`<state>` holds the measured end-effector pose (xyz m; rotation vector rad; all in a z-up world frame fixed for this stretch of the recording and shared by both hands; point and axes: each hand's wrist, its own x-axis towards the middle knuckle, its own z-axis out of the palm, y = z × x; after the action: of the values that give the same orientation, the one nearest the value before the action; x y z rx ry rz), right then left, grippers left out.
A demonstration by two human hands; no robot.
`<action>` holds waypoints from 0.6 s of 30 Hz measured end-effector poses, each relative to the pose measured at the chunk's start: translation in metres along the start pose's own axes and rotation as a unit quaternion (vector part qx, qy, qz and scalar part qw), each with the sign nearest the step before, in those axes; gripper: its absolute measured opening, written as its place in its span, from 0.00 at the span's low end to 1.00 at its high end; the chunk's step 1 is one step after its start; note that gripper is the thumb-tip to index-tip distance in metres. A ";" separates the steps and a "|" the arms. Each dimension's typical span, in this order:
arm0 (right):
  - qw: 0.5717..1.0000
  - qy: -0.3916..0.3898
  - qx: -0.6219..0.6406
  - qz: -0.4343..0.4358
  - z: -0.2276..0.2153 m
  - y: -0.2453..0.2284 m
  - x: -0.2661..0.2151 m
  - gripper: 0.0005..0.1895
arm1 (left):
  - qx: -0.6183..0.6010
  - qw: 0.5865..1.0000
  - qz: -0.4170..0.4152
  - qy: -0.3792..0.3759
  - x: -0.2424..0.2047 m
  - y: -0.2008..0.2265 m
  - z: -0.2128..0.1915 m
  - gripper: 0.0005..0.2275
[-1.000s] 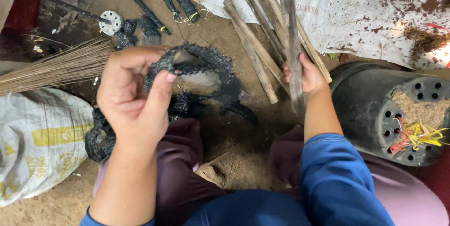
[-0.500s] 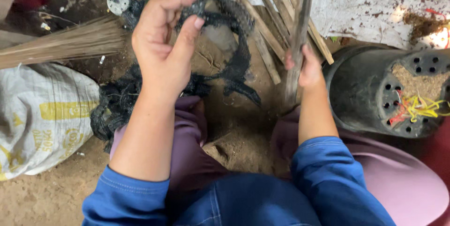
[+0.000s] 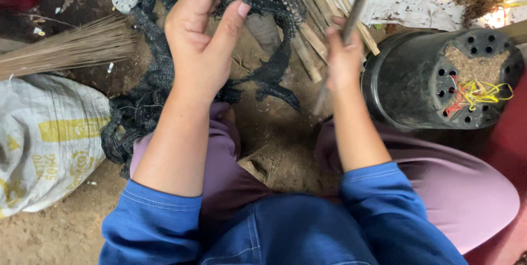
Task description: The person sits on the ground and wraps a black mesh material around thin wooden sticks. They repeatedly fold and pull the mesh to cover the sticks, handling them one at a time.
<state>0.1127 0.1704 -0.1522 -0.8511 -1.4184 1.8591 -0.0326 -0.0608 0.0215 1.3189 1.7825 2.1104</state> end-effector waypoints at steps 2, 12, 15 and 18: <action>1.000 0.008 -0.008 -0.024 0.034 -0.011 -0.018 0.24 | 0.027 0.999 0.027 -0.009 0.003 0.002 0.005 0.05; 0.984 -0.105 -0.140 -0.042 0.060 -0.091 -0.034 0.32 | 0.100 0.992 0.066 0.046 0.014 -0.003 0.028 0.04; 0.955 -0.177 -0.086 -0.223 0.064 -0.085 -0.041 0.29 | 0.124 0.985 0.085 0.085 0.013 0.000 0.042 0.04; 0.954 -0.177 -0.081 -0.228 0.065 -0.070 -0.044 0.31 | 0.164 0.974 0.106 0.118 0.012 0.006 0.053 0.05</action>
<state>0.0935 0.1139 -0.0658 -0.2264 -1.8238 1.5984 -0.0034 -0.0151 0.0306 1.4405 2.2627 2.2330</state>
